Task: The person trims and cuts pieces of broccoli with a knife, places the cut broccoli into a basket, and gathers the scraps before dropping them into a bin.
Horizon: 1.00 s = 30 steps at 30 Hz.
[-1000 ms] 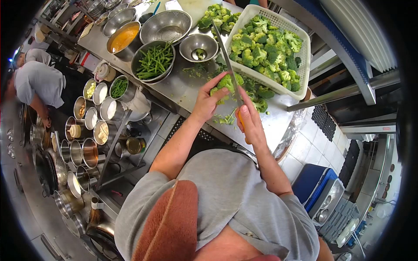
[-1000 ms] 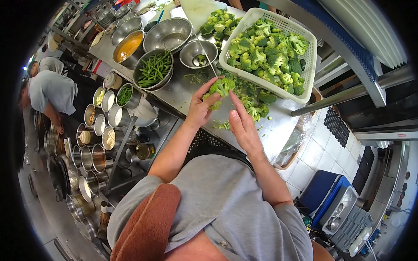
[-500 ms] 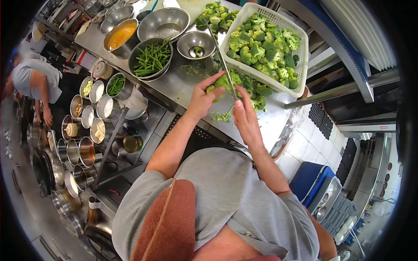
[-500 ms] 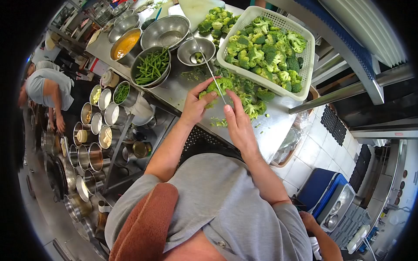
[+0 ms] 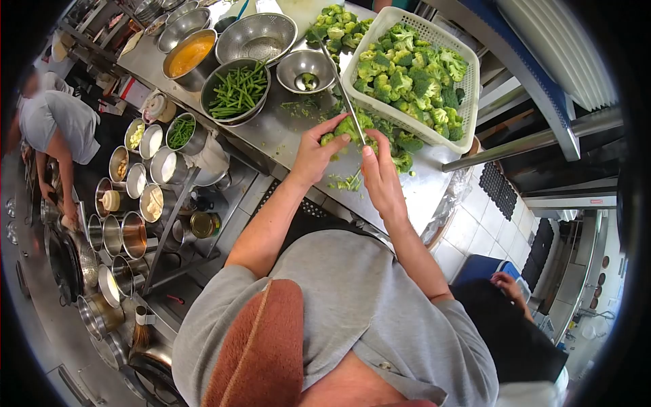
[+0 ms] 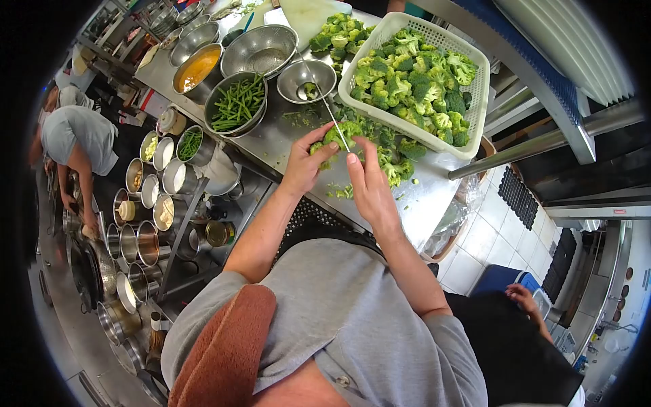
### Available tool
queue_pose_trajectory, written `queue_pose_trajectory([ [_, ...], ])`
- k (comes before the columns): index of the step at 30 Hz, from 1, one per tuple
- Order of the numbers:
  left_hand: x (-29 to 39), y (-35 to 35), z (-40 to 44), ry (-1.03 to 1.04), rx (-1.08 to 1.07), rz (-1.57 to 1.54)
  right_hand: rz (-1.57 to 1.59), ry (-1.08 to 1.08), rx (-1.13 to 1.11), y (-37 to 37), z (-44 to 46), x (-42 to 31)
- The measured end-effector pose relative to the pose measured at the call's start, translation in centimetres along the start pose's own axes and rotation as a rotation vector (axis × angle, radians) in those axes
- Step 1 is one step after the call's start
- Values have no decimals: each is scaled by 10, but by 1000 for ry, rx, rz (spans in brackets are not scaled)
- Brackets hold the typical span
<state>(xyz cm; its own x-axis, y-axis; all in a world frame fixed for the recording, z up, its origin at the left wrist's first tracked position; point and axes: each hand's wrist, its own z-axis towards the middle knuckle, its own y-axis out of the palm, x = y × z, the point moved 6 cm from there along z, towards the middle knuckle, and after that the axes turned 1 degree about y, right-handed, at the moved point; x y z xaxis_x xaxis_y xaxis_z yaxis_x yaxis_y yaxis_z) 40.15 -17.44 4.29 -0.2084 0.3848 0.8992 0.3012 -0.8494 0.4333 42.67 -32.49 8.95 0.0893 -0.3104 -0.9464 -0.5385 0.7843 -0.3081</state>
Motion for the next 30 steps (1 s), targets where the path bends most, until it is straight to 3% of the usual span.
queue_pose_trajectory([
  [30, 18, 28, 7, -74, 3, -236, -115, -243, 104, -24, 3, -23],
])
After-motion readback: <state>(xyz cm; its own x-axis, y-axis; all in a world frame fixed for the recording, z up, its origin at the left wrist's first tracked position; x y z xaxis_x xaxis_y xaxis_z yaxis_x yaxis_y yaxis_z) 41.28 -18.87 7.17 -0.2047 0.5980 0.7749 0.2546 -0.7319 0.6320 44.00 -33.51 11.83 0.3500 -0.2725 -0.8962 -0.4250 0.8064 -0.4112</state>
